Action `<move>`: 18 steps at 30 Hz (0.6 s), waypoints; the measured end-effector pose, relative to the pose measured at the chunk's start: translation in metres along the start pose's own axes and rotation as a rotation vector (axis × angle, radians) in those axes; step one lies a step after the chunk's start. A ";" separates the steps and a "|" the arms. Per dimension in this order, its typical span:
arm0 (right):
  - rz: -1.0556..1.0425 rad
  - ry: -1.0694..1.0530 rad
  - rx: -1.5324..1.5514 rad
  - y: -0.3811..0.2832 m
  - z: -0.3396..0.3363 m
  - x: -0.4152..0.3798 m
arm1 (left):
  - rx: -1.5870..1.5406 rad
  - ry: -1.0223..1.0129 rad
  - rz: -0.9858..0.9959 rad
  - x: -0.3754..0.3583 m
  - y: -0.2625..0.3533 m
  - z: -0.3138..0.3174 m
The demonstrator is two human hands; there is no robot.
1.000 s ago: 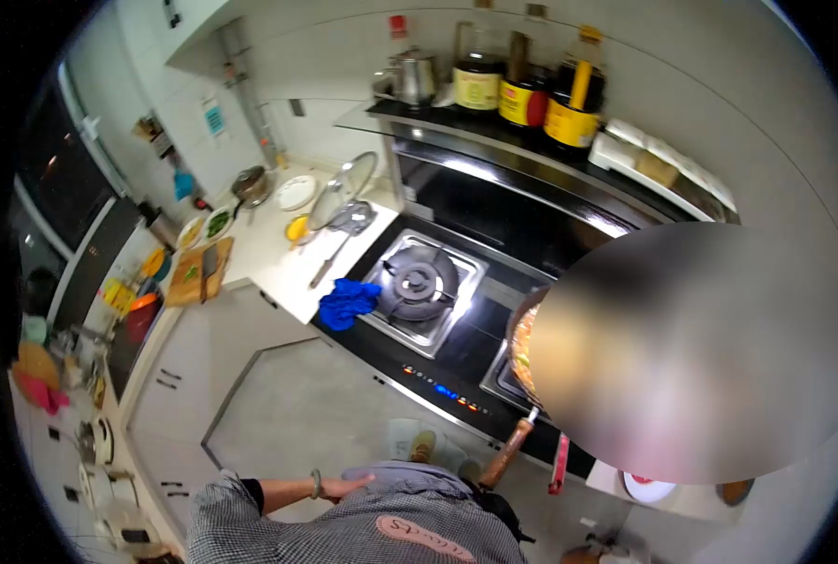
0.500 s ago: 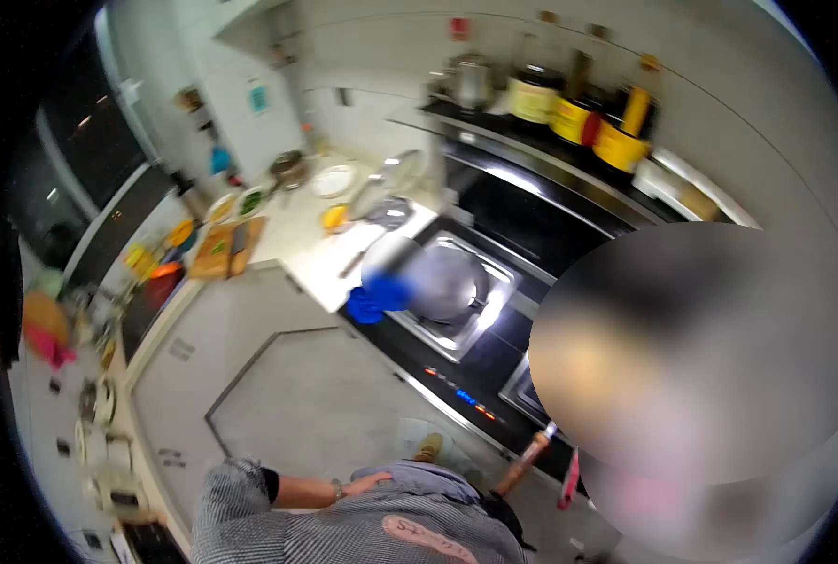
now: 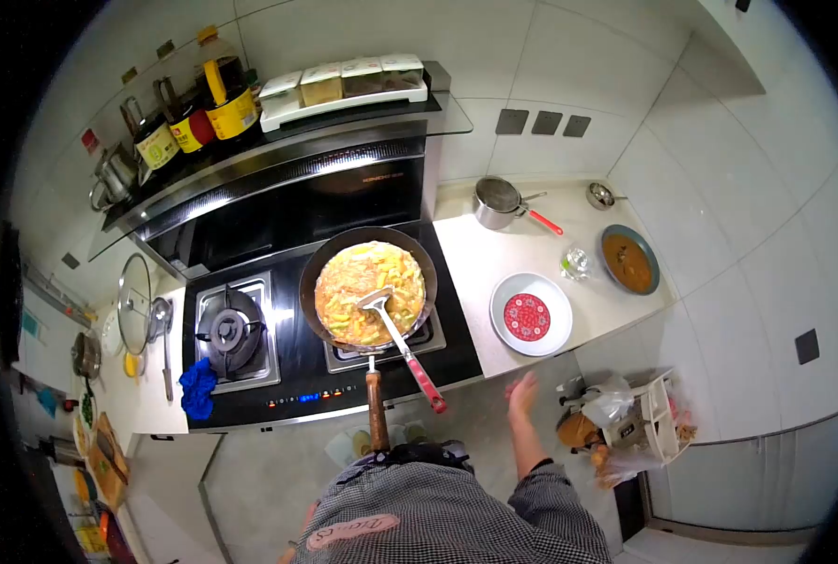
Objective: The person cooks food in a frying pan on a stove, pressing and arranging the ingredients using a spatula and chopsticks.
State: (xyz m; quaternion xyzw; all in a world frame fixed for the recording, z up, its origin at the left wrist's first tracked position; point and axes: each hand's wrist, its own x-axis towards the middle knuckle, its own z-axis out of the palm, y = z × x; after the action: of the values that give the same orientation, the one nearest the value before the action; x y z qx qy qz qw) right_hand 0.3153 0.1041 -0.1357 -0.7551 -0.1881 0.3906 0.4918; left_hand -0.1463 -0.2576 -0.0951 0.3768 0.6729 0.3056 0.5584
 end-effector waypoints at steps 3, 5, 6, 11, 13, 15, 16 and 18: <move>-0.002 0.109 0.142 -0.022 0.009 0.045 | 0.032 0.008 -0.036 0.000 0.008 0.000; -0.023 0.068 0.110 -0.037 0.015 0.054 | 0.040 0.018 -0.061 -0.004 0.010 0.001; -0.049 0.032 0.078 -0.042 0.015 0.056 | 0.045 0.021 -0.072 -0.004 0.013 0.001; -0.171 0.066 -0.044 -0.012 0.021 0.098 | 0.080 0.027 -0.127 -0.001 0.020 0.003; -0.145 0.017 -0.095 -0.034 0.032 0.074 | 0.089 0.030 -0.151 0.002 0.023 0.002; -0.093 0.086 -0.085 -0.050 0.045 0.050 | 0.097 0.035 -0.173 0.002 0.024 0.004; -0.234 0.102 -0.144 -0.007 0.054 0.090 | 0.102 0.039 -0.183 0.005 0.026 0.005; -0.197 0.120 -0.250 -0.031 0.070 0.065 | 0.119 0.041 -0.205 0.013 0.029 0.005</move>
State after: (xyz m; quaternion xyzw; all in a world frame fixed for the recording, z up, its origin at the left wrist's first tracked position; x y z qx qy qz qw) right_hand 0.3048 0.2028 -0.1496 -0.8104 -0.2787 0.2680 0.4402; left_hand -0.1376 -0.2315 -0.0786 0.3324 0.7361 0.2142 0.5494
